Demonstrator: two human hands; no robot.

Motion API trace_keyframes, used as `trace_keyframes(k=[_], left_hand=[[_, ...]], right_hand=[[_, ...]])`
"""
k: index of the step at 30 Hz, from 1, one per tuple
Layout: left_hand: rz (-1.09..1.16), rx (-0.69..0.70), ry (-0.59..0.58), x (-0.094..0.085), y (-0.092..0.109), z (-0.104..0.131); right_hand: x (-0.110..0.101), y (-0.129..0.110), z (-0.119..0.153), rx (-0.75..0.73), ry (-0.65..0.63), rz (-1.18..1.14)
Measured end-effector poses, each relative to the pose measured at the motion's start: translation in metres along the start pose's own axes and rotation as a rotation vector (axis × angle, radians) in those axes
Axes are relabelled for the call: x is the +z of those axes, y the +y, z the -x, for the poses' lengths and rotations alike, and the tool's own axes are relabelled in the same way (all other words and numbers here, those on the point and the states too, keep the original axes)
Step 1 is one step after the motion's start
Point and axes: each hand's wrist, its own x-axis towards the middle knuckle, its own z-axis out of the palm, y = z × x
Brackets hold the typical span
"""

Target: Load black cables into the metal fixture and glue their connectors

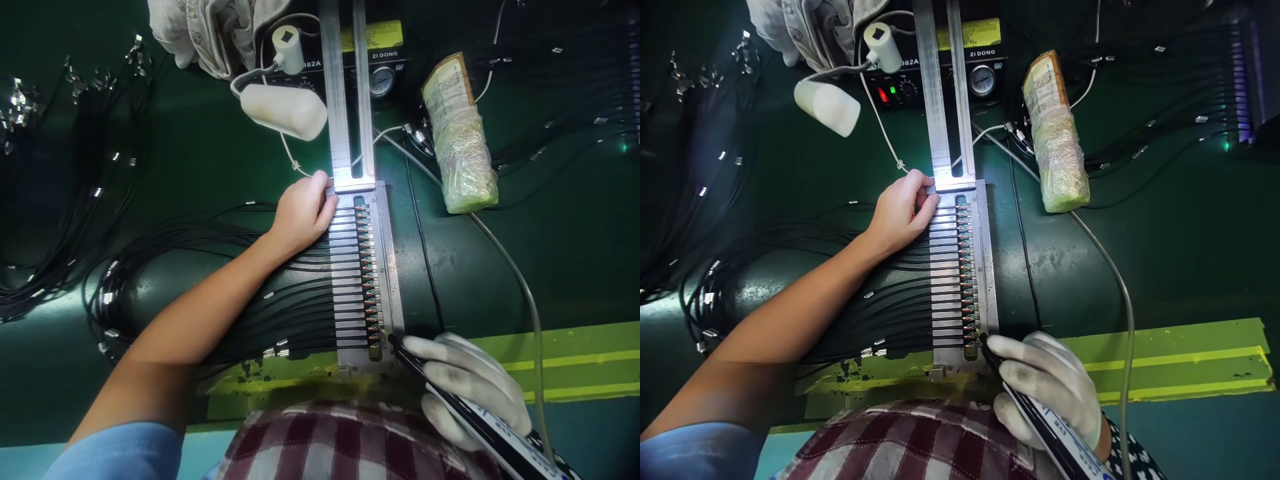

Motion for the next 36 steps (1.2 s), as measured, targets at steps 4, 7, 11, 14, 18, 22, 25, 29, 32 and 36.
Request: trace_keyframes(k=[4,7,11,14,18,22,25,29,32,36], left_hand=[[0.01,0.005,0.009,0.0006,-0.0003,0.0001],[0.014,0.009,0.023,0.0009,-0.0003,0.0003],[0.017,0.004,0.017,0.0004,0.0001,0.0003],[0.018,-0.005,0.005,-0.0003,0.0007,0.0001],[0.019,-0.005,0.005,-0.0007,0.0013,-0.0002],[0.028,-0.008,0.005,-0.0008,0.0011,-0.0002],[0.028,-0.008,-0.001,-0.0011,0.001,-0.0003],[0.028,-0.009,-0.006,-0.0015,0.001,-0.0003],[0.027,-0.002,0.002,-0.0008,0.0006,-0.0002],[0.023,0.008,0.025,0.0006,-0.0001,0.0]], right_hand=[[0.0004,0.0018,0.0028,-0.001,0.011,-0.006],[-0.0002,-0.0002,0.0006,-0.003,0.014,0.003],[-0.0031,-0.0035,-0.0025,-0.001,-0.003,0.017],[-0.0047,-0.0024,-0.0013,-0.015,-0.018,-0.015],[-0.0039,0.0005,-0.0003,-0.033,-0.003,-0.027],[-0.0027,-0.0006,-0.0019,-0.026,0.015,0.01],[-0.0029,-0.0023,-0.0024,-0.009,0.007,0.018],[-0.0023,-0.002,-0.0032,-0.013,0.008,0.005],[-0.0013,-0.0009,-0.0037,-0.012,0.014,0.0],[-0.0004,0.0002,-0.0021,-0.009,0.011,-0.006]])
